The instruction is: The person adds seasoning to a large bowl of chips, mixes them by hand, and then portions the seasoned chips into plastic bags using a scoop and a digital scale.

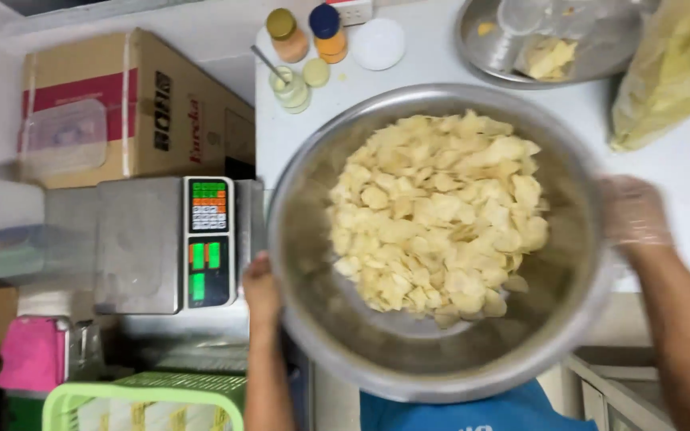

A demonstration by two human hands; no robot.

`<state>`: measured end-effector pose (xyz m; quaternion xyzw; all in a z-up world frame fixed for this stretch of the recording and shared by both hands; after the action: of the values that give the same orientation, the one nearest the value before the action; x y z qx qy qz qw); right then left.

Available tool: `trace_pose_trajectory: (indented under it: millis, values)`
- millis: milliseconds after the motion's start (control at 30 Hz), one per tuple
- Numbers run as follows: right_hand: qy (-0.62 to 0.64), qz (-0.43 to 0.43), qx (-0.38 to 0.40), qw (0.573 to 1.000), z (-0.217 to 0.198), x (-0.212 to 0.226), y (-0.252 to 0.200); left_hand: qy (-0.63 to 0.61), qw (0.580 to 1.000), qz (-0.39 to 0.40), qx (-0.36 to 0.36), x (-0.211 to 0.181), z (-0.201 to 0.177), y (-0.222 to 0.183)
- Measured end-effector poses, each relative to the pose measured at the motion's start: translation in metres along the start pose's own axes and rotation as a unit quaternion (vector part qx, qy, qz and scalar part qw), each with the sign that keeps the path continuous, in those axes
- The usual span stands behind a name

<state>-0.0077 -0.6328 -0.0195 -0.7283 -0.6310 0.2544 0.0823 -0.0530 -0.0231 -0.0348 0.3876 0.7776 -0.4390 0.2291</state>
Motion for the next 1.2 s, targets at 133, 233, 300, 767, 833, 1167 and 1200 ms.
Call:
trace_pose_trajectory:
  millis: [133,233,300,767,833,1167,1200]
  values:
    - [0.531,0.112,0.051,0.838,-0.005,0.017,-0.026,0.041,0.997,-0.011,-0.062,-0.001,-0.004,0.003]
    - [0.519,0.078,0.001,0.851,-0.013,-0.005,-0.030,0.044,0.998,-0.013,-0.042,-0.033,0.001,-0.006]
    - [0.577,0.111,-0.032,0.808,-0.062,-0.010,-0.047,0.060,0.998,-0.018,-0.024,-0.063,-0.004,-0.011]
    - [0.470,0.058,-0.257,0.843,0.051,0.012,-0.016,0.009,0.965,0.225,-0.136,-0.100,-0.020,0.024]
    - [0.534,0.110,-0.169,0.821,0.015,0.014,-0.035,0.040,0.977,0.183,-0.105,-0.138,-0.023,0.033]
    - [0.166,-0.030,-0.048,0.984,0.086,0.021,0.015,0.093,0.988,-0.016,-0.126,-0.020,-0.041,0.017]
    - [0.166,-0.036,-0.051,0.984,0.062,0.012,0.003,0.091,0.987,-0.018,-0.132,-0.031,-0.021,0.005]
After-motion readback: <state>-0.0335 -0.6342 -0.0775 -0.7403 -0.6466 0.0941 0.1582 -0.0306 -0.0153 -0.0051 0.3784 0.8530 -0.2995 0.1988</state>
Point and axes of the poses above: each hand's wrist, its own y-axis towards the middle knuckle, its own z-axis out of the palm, x = y × z, the point moved 1 cm from there along y, towards the middle knuckle, and after that the axes turned 11 degrees about x, right-handed, at the moved point
